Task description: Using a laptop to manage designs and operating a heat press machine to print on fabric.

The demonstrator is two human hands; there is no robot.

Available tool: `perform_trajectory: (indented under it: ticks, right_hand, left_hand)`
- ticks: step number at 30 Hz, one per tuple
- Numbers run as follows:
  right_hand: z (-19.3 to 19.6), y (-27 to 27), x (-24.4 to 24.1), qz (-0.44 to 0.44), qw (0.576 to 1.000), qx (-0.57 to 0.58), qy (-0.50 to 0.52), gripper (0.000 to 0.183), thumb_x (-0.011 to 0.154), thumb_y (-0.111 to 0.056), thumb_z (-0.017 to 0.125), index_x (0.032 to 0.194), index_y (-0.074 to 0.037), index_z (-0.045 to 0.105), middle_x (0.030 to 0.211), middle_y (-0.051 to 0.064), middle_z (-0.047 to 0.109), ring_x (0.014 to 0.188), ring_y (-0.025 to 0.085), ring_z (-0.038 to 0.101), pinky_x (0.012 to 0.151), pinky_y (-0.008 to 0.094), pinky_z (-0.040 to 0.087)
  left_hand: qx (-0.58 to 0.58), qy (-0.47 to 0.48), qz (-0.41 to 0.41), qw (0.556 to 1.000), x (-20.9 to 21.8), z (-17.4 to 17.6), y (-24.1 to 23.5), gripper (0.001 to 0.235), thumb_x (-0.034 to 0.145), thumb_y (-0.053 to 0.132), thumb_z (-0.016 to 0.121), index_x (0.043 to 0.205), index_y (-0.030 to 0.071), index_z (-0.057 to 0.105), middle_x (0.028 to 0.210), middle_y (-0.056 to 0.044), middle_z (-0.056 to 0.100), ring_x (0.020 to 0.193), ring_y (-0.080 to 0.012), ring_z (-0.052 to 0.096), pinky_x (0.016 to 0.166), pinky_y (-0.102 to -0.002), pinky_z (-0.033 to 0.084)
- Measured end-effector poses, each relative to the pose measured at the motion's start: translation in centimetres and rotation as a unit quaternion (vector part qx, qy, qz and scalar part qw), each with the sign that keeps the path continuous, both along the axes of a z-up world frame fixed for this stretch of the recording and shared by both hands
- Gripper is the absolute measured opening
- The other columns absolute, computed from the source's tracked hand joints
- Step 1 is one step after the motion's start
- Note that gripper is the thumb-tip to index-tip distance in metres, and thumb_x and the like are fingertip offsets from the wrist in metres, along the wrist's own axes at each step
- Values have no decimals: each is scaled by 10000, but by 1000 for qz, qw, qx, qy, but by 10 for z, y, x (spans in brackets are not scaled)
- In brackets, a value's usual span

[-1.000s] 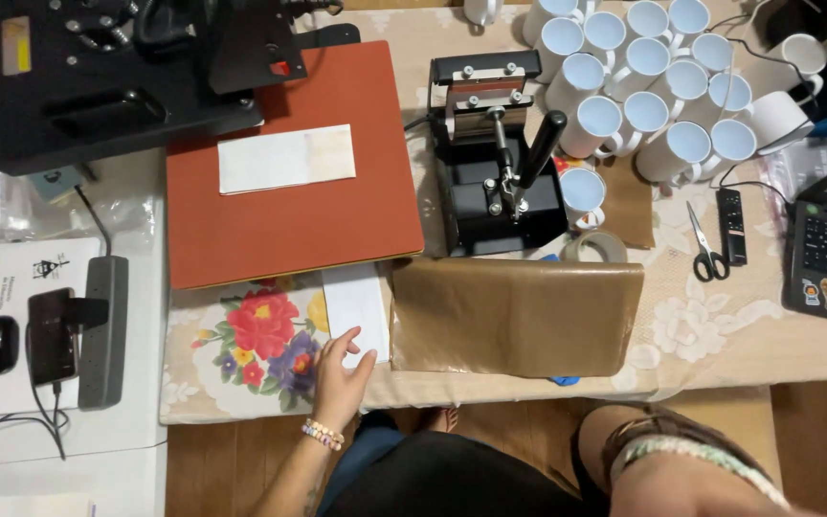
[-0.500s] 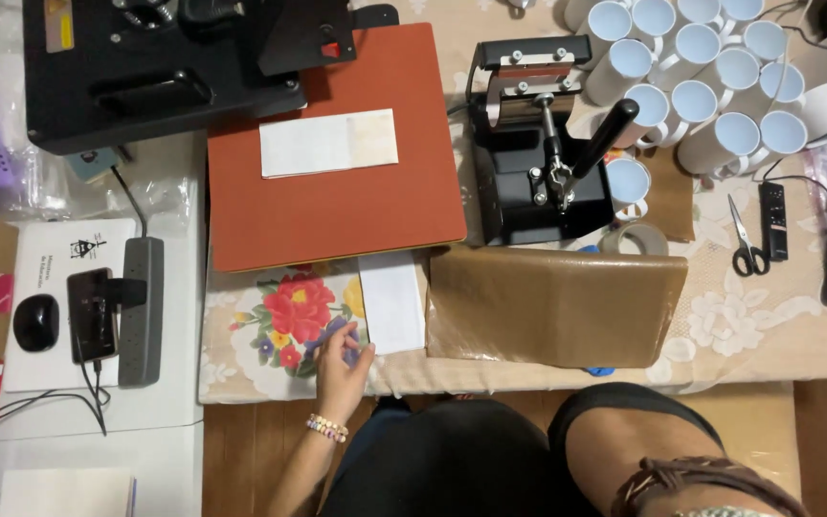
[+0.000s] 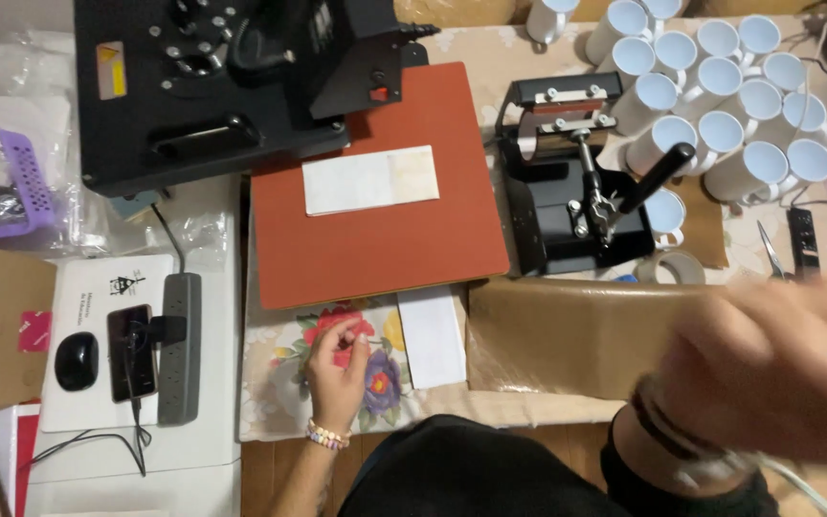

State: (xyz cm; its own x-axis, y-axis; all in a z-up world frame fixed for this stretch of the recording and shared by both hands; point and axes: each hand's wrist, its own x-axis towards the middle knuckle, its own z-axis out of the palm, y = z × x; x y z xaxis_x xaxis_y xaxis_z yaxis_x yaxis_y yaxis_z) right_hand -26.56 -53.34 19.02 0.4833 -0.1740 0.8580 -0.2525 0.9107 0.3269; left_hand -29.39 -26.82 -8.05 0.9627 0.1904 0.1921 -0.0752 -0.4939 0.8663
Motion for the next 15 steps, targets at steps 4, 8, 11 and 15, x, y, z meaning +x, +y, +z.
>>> perform_trajectory:
  ticks: [4, 8, 11, 15]
  right_hand:
    - [-126, 19, 93, -425, 577, -603, 352, 379, 1049, -389, 410, 1099, -104, 655, 698, -38, 522, 561, 42, 427, 498, 175, 358]
    - [-239, 42, 168, -240, 333, -768, 491, 477, 953, -334, 670, 1303, -19, 595, 1146, 146, 724, 815, 155, 677, 681, 288, 539]
    - [-326, 33, 226, -241, 307, -742, 545, 534, 967, -378, 661, 1306, 22, 563, 974, 101, 713, 666, 145, 655, 514, 255, 542]
    - [-378, 15, 275, -279, 206, -796, 496, 511, 925, -478, 693, 1154, -20, 702, 844, 131, 732, 620, 188, 691, 484, 343, 570]
  left_hand:
    - [-171, 56, 31, 983, 79, -6, 49, 306, 948, 126, 624, 1238, 32, 656, 1102, -127, 687, 1028, -226, 660, 901, -350, 535]
    - [-299, 160, 25, 940, 168, 2, 75, 475, 984, 197, 604, 1415, 9, 537, 1274, -147, 556, 1124, -220, 531, 920, -327, 471]
    - [-361, 258, 55, 894, 234, -60, 94, 524, 903, 286, 717, 1347, 46, 573, 820, -26, 552, 602, -136, 600, 470, -273, 563]
    - [-328, 304, 66, 892, 266, -83, 100, 477, 850, 341, 758, 1235, 76, 659, 750, -28, 552, 476, -151, 581, 327, -296, 507]
